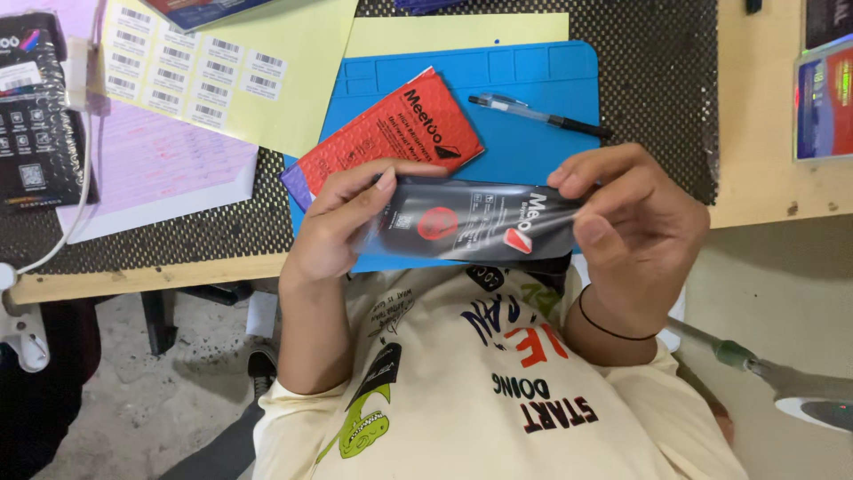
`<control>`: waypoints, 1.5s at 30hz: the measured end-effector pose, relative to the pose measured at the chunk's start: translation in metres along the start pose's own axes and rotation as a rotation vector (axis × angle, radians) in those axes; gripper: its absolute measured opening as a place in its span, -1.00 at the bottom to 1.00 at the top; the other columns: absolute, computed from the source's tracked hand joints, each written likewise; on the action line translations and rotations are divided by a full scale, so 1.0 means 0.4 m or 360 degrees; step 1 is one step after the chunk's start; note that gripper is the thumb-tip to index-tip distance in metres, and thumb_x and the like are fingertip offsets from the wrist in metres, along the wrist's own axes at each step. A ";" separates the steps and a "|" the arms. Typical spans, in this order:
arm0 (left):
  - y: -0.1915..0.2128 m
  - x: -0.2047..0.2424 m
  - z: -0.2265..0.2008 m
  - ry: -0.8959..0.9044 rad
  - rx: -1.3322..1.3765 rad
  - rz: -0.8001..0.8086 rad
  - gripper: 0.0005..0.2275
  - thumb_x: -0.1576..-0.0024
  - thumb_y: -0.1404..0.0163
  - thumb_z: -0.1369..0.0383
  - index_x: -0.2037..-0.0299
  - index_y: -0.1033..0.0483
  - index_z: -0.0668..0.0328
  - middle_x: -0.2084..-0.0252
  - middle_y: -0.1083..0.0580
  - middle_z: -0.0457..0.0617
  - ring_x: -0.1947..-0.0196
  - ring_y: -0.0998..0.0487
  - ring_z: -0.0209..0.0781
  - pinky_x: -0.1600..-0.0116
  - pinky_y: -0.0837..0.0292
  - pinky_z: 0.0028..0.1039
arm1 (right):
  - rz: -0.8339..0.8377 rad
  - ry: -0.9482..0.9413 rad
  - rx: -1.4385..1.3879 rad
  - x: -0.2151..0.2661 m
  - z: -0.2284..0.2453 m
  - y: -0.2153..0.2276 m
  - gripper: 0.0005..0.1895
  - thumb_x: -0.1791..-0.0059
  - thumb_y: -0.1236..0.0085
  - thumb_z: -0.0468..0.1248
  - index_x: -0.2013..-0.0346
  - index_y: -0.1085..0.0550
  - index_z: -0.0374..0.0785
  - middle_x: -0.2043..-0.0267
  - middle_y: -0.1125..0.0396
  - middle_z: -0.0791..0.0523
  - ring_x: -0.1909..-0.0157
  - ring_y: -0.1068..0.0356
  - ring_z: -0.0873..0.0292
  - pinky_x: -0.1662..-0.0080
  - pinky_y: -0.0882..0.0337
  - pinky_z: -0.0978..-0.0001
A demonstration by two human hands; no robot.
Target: The person repeatedly unpacks phone screen assemblies from red Meetoo boxes, applies a barcode sticker to the back of each screen, and writes on the sticker with a pen. The labeled screens are then placed into a cardboard box.
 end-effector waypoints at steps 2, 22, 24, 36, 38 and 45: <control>-0.001 0.005 0.008 0.0042 0.0054 0.0008 -0.65 -0.34 0.16 0.26 -0.13 -0.51 0.41 -0.07 -0.57 0.19 -0.03 -0.63 -0.07 -0.12 -0.57 -0.43 | -0.0018 -0.0026 0.0000 0.000 0.001 0.002 -0.76 -0.06 -0.14 -0.15 0.39 -0.38 -0.22 0.20 -0.31 0.00 0.07 -0.39 0.03 -0.11 -0.56 0.16; -0.084 0.043 0.047 -0.0202 -0.0637 -0.0605 -0.62 -0.36 0.25 0.13 -0.07 -0.53 0.22 0.49 -0.50 -0.12 0.50 -0.47 -0.39 0.46 -0.22 -0.56 | -0.0111 -0.0146 0.0120 -0.051 -0.148 0.087 -0.86 -0.10 -0.14 -0.26 0.32 -0.47 -0.23 -0.23 -0.32 -0.02 -0.44 -0.30 0.01 -0.28 -0.52 0.20; -0.081 0.044 0.056 -0.0216 -0.0451 -0.0636 -0.56 -0.36 0.30 0.07 -0.11 -0.53 0.22 0.39 -0.46 -0.20 0.44 -0.32 -0.43 0.37 -0.18 -0.57 | -0.0531 -0.0154 0.0058 -0.057 -0.159 0.104 -0.90 -0.14 0.00 -0.32 0.25 -0.42 -0.24 -0.10 -0.38 -0.02 -0.24 -0.41 0.06 -0.13 -0.60 0.26; -0.060 0.028 0.086 -0.0619 0.0087 -0.0746 -0.61 -0.41 0.23 0.25 -0.25 -0.45 0.42 -0.07 -0.56 0.24 -0.07 -0.49 -0.14 -0.23 -0.43 -0.20 | 0.0868 0.0187 0.0400 0.041 -0.060 -0.202 -0.61 0.00 -0.13 -0.36 -0.13 -0.54 -0.32 0.78 -0.32 0.09 0.81 -0.24 0.24 0.68 -0.26 0.49; -0.039 0.034 0.134 -0.0627 0.0083 -0.0770 -0.61 -0.41 0.24 0.26 -0.25 -0.44 0.43 -0.08 -0.55 0.25 -0.10 -0.50 -0.11 -0.24 -0.43 -0.20 | 0.0822 0.0241 0.0549 0.029 -0.052 -0.208 -0.63 0.00 -0.13 -0.36 -0.11 -0.56 -0.27 0.82 -0.26 0.11 0.82 -0.22 0.20 0.65 -0.26 0.46; -0.050 0.049 0.106 -0.0604 -0.0103 -0.0889 -0.63 -0.38 0.22 0.26 -0.18 -0.52 0.37 0.37 -0.58 0.09 0.35 -0.50 -0.35 0.22 -0.48 -0.55 | 0.0516 0.0192 0.0843 -0.013 -0.059 -0.161 -0.66 -0.04 -0.09 -0.36 -0.09 -0.61 -0.14 0.91 -0.10 0.19 0.84 -0.09 0.26 0.61 -0.16 0.50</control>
Point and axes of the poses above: each hand's wrist, its own x-axis away from the middle knuckle, its own y-axis out of the back of the hand, z = x × y, the point moved 3 cm from there along -x, towards the middle knuckle
